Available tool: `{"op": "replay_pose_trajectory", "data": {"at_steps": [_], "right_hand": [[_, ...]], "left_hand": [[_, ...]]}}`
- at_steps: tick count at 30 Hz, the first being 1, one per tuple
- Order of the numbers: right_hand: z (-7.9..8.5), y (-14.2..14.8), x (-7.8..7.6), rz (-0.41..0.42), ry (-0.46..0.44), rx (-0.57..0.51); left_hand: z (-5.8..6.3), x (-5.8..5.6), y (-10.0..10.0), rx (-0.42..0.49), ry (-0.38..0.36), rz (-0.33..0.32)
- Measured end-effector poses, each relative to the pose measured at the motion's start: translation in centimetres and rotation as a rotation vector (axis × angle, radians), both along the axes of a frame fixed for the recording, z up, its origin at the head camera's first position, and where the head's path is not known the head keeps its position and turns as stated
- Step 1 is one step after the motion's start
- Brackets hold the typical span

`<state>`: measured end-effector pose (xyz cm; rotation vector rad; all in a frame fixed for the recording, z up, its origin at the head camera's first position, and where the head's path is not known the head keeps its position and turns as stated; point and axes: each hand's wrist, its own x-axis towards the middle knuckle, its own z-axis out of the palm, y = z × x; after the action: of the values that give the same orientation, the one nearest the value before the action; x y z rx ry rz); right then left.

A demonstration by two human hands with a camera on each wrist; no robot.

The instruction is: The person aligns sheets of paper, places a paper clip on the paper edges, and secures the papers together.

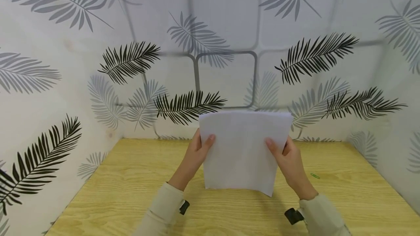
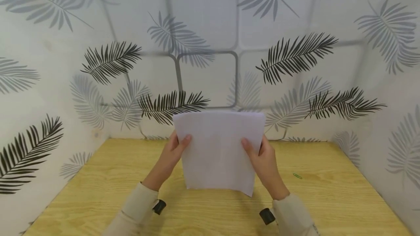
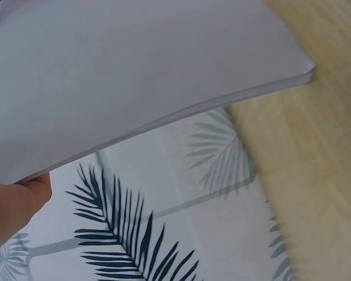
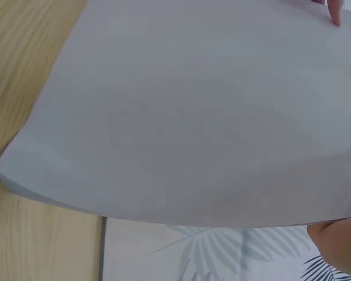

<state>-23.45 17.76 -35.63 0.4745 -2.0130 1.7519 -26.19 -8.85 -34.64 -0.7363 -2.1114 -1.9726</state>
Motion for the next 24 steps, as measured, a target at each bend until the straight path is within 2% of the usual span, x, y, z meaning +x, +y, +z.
{"op": "replay_pose_trajectory", "data": {"at_steps": [4,9,10,17,21,24], "right_hand": [[0.7,-0.1,0.0,-0.003,0.016,-0.014],[1.3,-0.4,-0.2,-0.053,0.046,-0.016],[1.4,-0.5,-0.2,-0.052,0.057,-0.028],[1.7,-0.7,-0.4,-0.016,0.117,-0.117],[1.7,-0.6,-0.3,-0.040,0.115,-0.139],[1.7,-0.6,-0.3,-0.017,0.111,-0.165]], "left_hand": [[1.1,0.2,0.1,0.022,0.068,-0.009],[1.7,0.1,0.6,0.045,0.135,0.056],[1.4,-0.2,0.7,0.052,0.151,0.071],[1.5,-0.1,0.7,0.087,0.154,0.076],[1.5,0.0,0.8,0.095,0.157,0.090],[1.4,-0.1,0.9,0.112,0.150,0.116]]}}
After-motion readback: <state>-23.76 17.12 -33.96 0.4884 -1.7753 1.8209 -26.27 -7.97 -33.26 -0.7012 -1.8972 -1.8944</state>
